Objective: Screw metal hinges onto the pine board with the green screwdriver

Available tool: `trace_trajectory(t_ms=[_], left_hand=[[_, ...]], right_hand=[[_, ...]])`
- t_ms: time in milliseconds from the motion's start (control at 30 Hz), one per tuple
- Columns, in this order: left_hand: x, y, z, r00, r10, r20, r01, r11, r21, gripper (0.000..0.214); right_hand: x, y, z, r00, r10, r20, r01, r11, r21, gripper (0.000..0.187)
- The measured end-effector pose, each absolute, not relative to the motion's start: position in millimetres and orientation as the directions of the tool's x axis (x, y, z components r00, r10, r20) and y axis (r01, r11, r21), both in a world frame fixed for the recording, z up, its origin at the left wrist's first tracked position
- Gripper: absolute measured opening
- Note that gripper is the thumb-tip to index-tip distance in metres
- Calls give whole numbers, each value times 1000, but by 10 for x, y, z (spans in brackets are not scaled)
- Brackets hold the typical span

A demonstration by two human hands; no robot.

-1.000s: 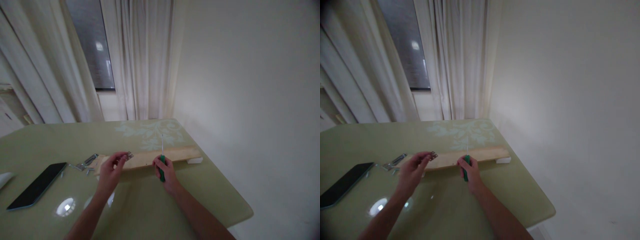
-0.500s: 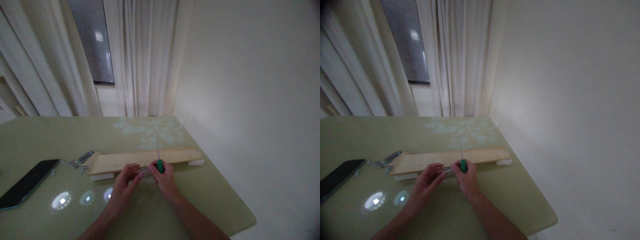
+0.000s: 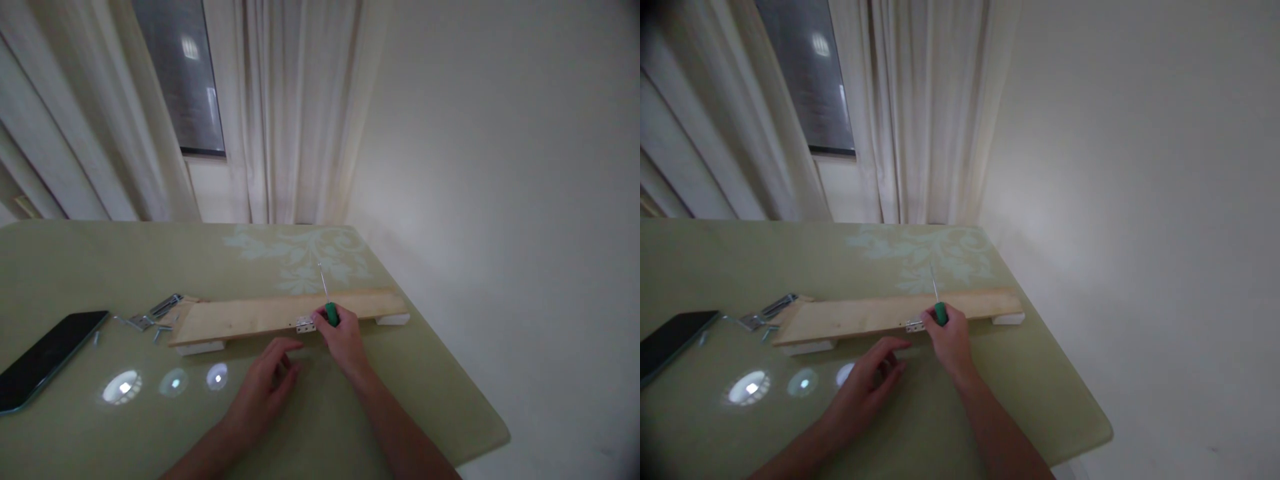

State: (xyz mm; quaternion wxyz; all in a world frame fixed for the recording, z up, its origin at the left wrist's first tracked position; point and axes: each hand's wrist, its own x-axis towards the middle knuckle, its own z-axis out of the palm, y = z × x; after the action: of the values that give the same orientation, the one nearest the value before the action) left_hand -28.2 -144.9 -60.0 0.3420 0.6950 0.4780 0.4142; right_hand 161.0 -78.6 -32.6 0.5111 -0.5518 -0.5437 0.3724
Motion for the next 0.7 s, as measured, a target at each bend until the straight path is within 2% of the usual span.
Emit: trace_trajectory(t_ms=[167, 533, 700], left_hand=[[-288, -1460, -679, 225, 926, 302, 420, -372, 828, 36], [-325, -1460, -614, 169, 938, 304, 522, -346, 779, 46], [-334, -1464, -646, 206, 929, 307, 486, -369, 792, 48]], right_hand=[[1551, -807, -332, 120, 975, 189, 312, 144, -939, 17], [1501, -855, -327, 90, 970, 225, 395, 173, -902, 16], [1497, -861, -325, 86, 966, 245, 419, 188, -889, 16]])
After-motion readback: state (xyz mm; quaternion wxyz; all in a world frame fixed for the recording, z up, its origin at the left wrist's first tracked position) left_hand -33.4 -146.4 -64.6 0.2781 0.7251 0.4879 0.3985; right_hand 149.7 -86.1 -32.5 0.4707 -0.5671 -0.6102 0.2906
